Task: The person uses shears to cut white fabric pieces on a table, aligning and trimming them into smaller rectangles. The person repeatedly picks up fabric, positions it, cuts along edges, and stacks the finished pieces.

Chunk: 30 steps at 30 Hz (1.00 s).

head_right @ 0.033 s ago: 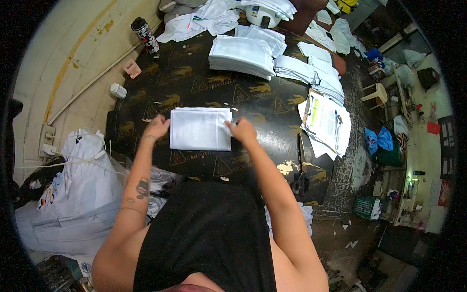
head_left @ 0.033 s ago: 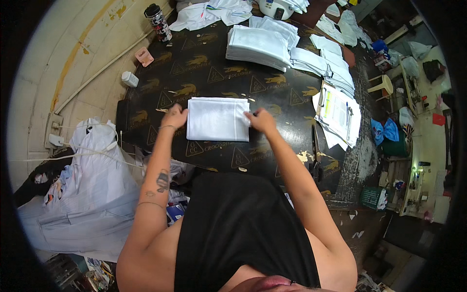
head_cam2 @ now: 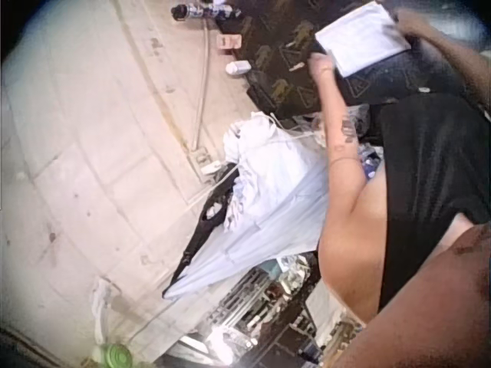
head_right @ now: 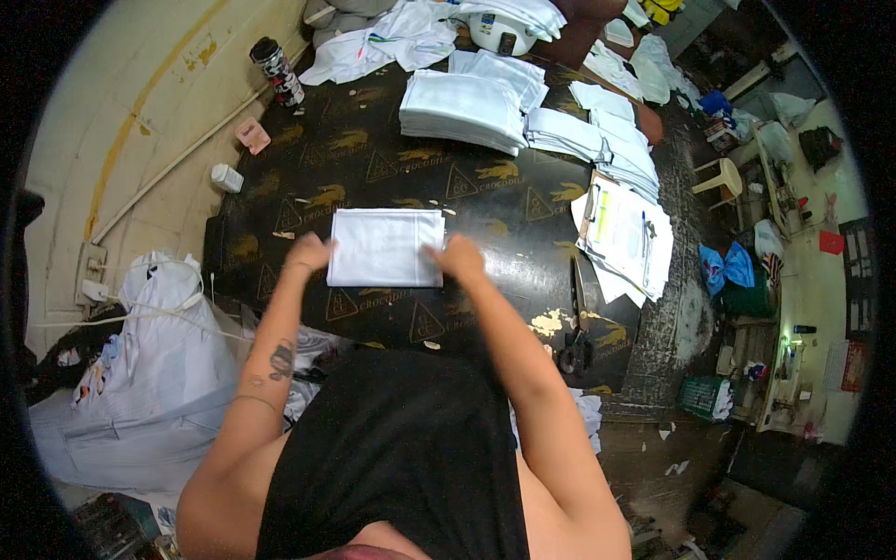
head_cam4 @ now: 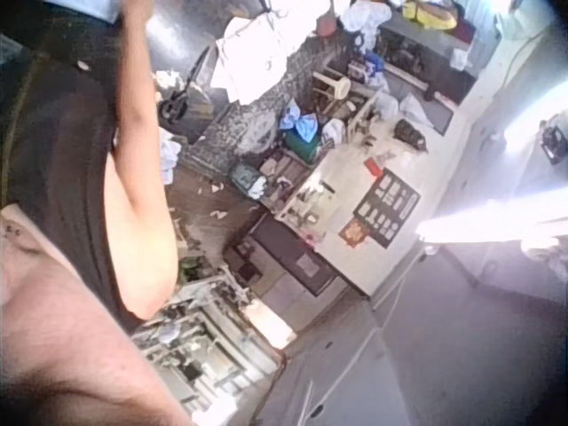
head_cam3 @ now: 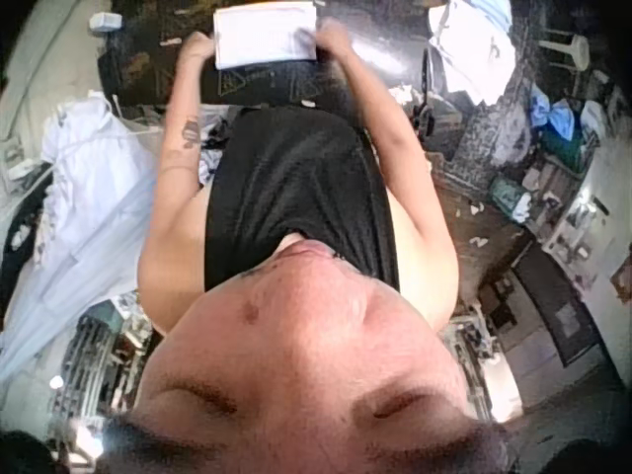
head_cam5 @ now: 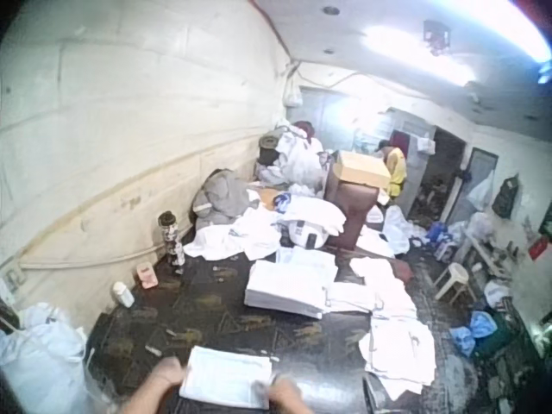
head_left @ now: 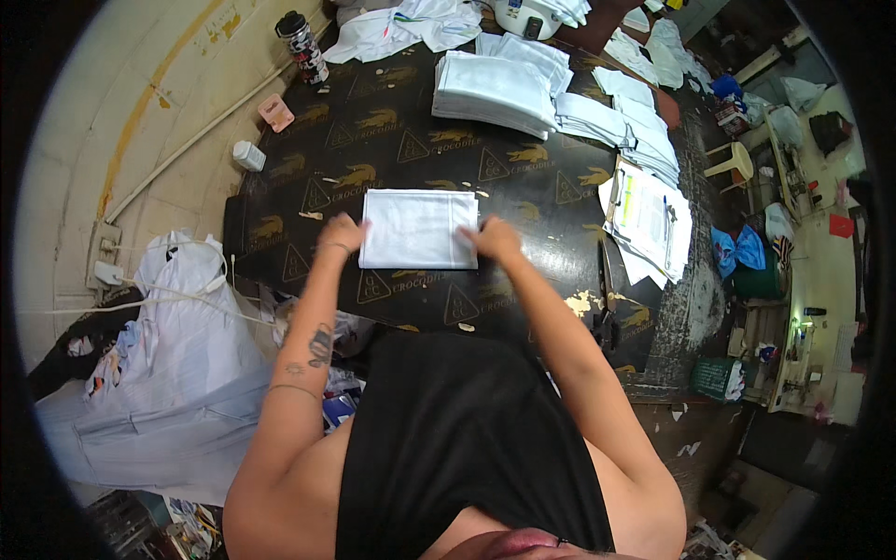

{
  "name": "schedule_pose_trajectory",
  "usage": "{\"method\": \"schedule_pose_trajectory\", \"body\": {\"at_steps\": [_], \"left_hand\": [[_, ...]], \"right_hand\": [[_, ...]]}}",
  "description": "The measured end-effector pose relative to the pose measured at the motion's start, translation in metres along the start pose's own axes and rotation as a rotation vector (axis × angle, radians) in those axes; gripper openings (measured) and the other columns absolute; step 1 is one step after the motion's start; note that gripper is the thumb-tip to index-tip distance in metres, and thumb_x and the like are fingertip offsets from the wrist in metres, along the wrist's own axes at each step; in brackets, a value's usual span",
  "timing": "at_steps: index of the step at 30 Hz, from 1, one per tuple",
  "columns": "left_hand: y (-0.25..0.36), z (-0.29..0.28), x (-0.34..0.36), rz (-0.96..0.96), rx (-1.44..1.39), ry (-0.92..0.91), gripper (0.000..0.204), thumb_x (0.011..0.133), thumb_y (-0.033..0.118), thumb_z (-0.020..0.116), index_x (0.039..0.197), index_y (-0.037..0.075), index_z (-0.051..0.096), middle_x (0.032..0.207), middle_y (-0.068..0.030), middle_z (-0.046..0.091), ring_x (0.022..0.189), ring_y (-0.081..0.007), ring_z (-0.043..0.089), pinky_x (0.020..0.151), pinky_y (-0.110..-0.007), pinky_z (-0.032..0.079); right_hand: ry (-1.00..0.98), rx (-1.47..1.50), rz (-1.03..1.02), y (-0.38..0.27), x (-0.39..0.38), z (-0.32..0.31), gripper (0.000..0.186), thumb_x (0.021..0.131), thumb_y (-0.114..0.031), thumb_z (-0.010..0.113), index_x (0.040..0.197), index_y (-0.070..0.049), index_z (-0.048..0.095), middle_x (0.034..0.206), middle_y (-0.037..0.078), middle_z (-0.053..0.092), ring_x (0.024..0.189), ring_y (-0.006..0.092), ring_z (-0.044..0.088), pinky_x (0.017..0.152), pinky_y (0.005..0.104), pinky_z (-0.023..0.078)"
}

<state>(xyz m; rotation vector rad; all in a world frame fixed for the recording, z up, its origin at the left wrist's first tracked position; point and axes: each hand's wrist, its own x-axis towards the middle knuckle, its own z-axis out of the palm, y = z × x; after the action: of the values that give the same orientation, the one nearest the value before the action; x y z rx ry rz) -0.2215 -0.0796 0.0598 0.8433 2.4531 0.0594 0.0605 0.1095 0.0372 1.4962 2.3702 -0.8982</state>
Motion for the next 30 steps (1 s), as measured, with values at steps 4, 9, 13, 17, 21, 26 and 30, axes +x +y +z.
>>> {"method": "schedule_pose_trajectory", "body": {"at_steps": [4,9,13,17,21,26,30], "left_hand": [[0.049,0.031,0.001,0.086,-0.272,-0.037,0.066,0.088,0.040,0.060,0.138,-0.002,0.057,0.142,-0.0327,0.057,0.128,-0.0472,0.059,0.116,-0.049,0.042],[0.121,-0.084,0.021,0.715,-0.748,0.252,0.061,0.086,0.016,0.068,0.145,0.007,0.053,0.129,-0.0234,0.066,0.117,-0.0364,0.066,0.105,-0.042,0.050],[0.187,-0.190,0.049,0.947,-0.796,0.348,0.042,0.088,0.013,0.075,0.129,0.008,0.070,0.124,-0.0114,0.072,0.116,-0.0239,0.066,0.104,-0.036,0.049],[0.246,-0.200,0.102,1.026,-0.898,0.606,0.037,0.089,0.021,0.078,0.123,0.007,0.075,0.123,-0.0165,0.074,0.117,-0.0284,0.068,0.103,-0.036,0.050],[0.258,-0.146,0.177,0.932,-0.761,0.588,0.041,0.091,0.028,0.074,0.125,0.006,0.073,0.125,-0.0222,0.073,0.115,-0.0316,0.069,0.102,-0.037,0.051],[0.245,-0.120,0.200,0.708,-0.659,0.438,0.050,0.090,0.036,0.075,0.127,0.003,0.072,0.121,-0.0229,0.073,0.117,-0.0338,0.068,0.104,-0.040,0.050],[0.284,-0.122,0.070,0.689,-0.574,0.757,0.034,0.099,0.022,0.067,0.126,0.001,0.071,0.113,-0.0189,0.074,0.108,-0.0283,0.070,0.101,-0.039,0.052]], "right_hand": [[-0.079,0.078,-0.144,-0.024,0.002,0.042,0.050,0.082,-0.039,0.072,0.111,0.002,0.071,0.113,0.029,0.072,0.105,0.0414,0.071,0.094,0.0483,0.055],[0.140,0.863,-0.409,-0.022,0.020,-0.088,0.024,0.085,-0.012,0.066,0.108,-0.003,0.064,0.102,0.010,0.069,0.089,0.0212,0.066,0.078,0.0372,0.055],[0.406,0.980,-0.390,-0.037,0.019,-0.229,0.036,0.093,-0.021,0.073,0.120,-0.001,0.061,0.092,0.010,0.071,0.074,0.0157,0.067,0.057,0.0310,0.055],[0.607,1.055,-0.479,-0.054,0.060,-0.287,0.049,0.092,-0.022,0.078,0.131,0.001,0.057,0.095,0.011,0.071,0.076,0.0162,0.068,0.058,0.0310,0.057],[0.682,0.953,-0.321,0.006,0.098,-0.252,0.057,0.091,-0.023,0.078,0.137,0.002,0.055,0.106,0.016,0.074,0.095,0.0223,0.071,0.077,0.0377,0.060],[0.850,0.235,0.076,0.163,0.003,-0.149,0.058,0.091,-0.031,0.075,0.139,-0.006,0.055,0.108,0.025,0.071,0.104,0.0442,0.068,0.092,0.0494,0.053],[0.594,-0.144,0.567,0.250,-0.108,-0.052,0.074,0.089,-0.043,0.076,0.149,-0.009,0.049,0.140,0.026,0.054,0.130,0.0441,0.049,0.101,0.0568,0.046]]}}
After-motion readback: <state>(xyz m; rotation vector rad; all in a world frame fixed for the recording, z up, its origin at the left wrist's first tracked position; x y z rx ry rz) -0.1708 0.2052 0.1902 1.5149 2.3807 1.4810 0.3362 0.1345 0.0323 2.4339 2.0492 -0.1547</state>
